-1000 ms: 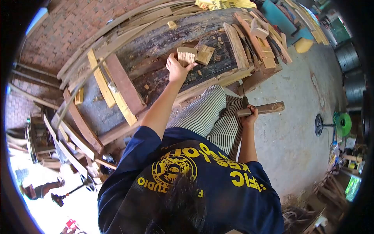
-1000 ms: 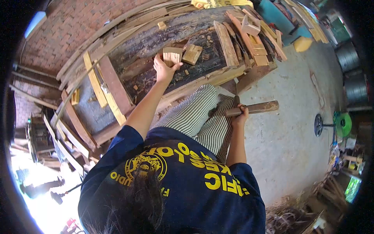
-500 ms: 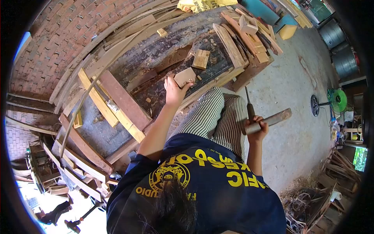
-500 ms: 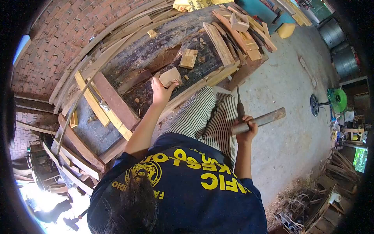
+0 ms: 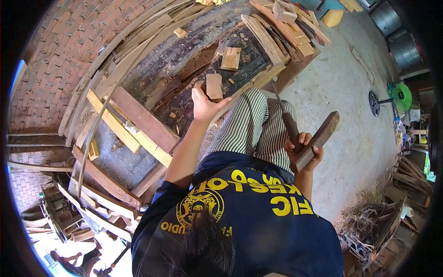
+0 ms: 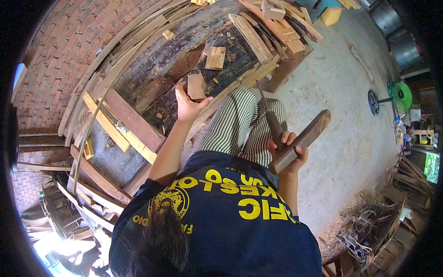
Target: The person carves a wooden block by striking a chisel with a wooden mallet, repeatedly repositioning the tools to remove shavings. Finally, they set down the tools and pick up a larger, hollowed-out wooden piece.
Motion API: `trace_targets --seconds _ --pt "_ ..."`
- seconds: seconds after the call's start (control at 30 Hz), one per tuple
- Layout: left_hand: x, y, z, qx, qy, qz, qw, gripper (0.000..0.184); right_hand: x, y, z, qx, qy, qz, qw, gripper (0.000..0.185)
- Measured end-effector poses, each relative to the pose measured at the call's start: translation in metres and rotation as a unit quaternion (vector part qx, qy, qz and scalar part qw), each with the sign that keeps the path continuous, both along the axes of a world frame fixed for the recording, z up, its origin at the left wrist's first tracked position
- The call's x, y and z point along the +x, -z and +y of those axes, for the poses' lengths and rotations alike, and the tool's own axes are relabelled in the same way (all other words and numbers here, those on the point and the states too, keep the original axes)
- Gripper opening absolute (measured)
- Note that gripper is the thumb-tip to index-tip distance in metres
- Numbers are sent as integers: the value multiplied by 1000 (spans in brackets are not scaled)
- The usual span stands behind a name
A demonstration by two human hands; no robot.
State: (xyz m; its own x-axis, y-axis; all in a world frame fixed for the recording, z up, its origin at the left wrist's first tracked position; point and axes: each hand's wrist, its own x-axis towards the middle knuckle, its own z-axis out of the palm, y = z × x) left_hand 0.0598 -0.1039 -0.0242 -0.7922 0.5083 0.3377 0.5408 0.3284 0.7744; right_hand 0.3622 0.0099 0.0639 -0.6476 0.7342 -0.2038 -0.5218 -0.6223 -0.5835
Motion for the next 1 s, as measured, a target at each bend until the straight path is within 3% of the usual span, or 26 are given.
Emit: trace_targets --seconds 0.23,0.33,0.4,0.43,0.5,0.57,0.63,0.67,0.77,0.83,0.9,0.97,1.0 --pt "-4 5 -7 41 11 26 999 103 -1 -14 -15 7 -32 51 998 31" --pt "-7 10 -10 109 13 72 991 91 -1 -19 -16 20 -56 61 996 32" --pt "0 11 -15 108 -60 139 983 74 -2 -21 -11 18 -94 82 992 33" --pt "12 -9 -15 152 -31 173 973 60 -4 -25 -10 17 -92 82 992 33" --pt "40 -35 -17 164 126 161 965 55 -12 -35 -8 7 -141 122 982 35" --pt "74 -120 -5 53 307 212 926 46 -19 -38 -3 3 -163 128 978 35" --pt "91 -153 7 51 343 330 878 37 -26 -37 0 -3 -190 132 973 36" --pt "97 -150 17 48 339 327 881 37 -30 -36 3 16 -208 133 969 35" --pt "103 -137 43 -19 365 346 864 15 -38 -37 12 49 -252 159 953 35" --pt "96 -145 45 -9 389 342 856 15 -40 -48 18 48 -287 191 938 35" --pt "87 -161 44 0 418 334 845 15 -42 -58 32 29 -366 275 889 34" --pt "69 -184 41 29 356 379 854 17 -41 -72 45 -2 -402 312 861 33" --pt "55 -185 42 121 329 335 874 20 -40 -73 47 -2 -360 303 883 38"
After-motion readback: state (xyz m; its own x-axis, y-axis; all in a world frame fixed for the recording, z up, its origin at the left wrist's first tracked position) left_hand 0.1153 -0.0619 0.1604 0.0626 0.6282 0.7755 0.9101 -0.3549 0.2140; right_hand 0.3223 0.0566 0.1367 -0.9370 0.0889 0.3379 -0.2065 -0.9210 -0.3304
